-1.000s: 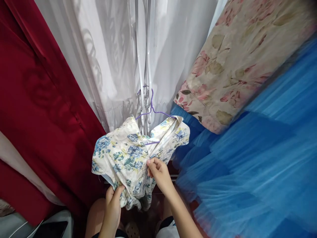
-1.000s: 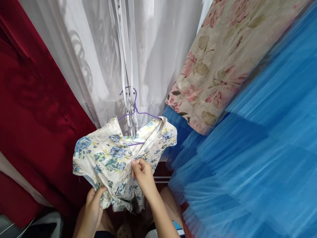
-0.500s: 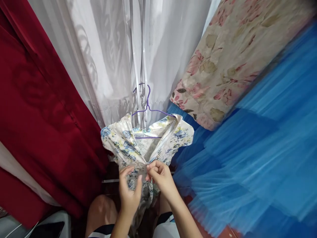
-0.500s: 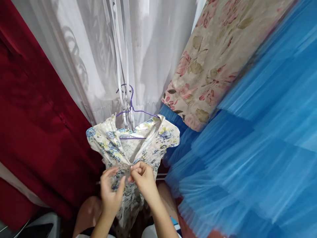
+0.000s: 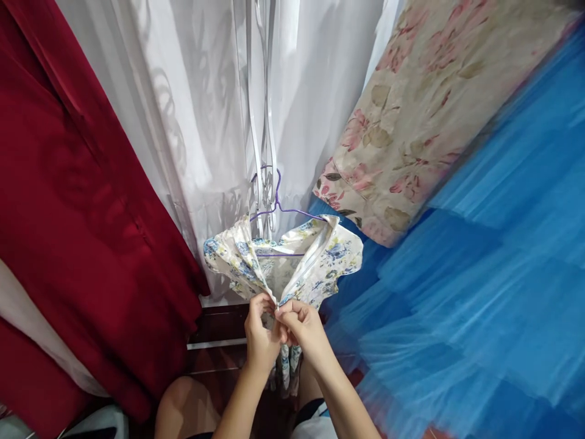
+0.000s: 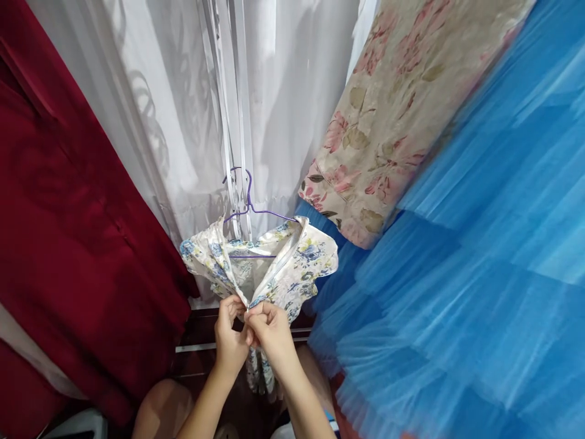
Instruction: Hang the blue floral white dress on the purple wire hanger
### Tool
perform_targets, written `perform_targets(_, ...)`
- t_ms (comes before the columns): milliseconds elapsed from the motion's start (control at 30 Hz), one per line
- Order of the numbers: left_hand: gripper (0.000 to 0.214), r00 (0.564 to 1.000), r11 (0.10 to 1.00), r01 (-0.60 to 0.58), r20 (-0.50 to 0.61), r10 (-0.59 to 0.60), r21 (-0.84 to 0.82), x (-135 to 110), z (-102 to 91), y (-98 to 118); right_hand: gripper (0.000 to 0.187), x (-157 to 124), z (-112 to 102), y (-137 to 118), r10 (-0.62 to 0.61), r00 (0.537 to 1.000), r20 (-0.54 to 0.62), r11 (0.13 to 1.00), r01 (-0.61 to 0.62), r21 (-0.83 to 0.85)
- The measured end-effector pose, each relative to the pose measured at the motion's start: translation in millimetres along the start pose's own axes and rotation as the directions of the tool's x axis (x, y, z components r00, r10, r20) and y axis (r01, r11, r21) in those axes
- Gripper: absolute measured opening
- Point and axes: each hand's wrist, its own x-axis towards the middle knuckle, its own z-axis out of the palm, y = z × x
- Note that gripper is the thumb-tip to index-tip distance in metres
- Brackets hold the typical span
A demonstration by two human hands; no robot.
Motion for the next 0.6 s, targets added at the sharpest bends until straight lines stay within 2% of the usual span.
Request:
perform_targets(133, 0.004, 0.997, 0.996, -0.053, 0.058, 0.049, 0.074, 0, -2.1, 3, 0.023, 1, -6, -3, -0.001, 0.998, -0.060, 0.999, 0.003, 0.036)
perform_targets(300, 0.010, 0.991, 0.988, -0.006, 0.136, -0.016, 0.155, -10, -1.9, 4, 0.020, 37, -10, -46, -0.108, 0.988, -0.108, 0.992, 0.114, 0.058)
perform_targets(467, 0.013, 0.978, 0.980, -0.040, 0.210, -0.002, 0.196, -23, -0.1, -11, 0.024, 77, -2, -97, -0.250, 0.966, -0.067, 0.968, 0.249, -0.022)
perform_targets(600, 0.020, 0.964, 0.985, -0.023, 0.263, -0.024, 0.174, -31, -1.7, -18, 0.020, 86, 6, -112, -0.302, 0.951, -0.071, 0.953, 0.301, -0.026)
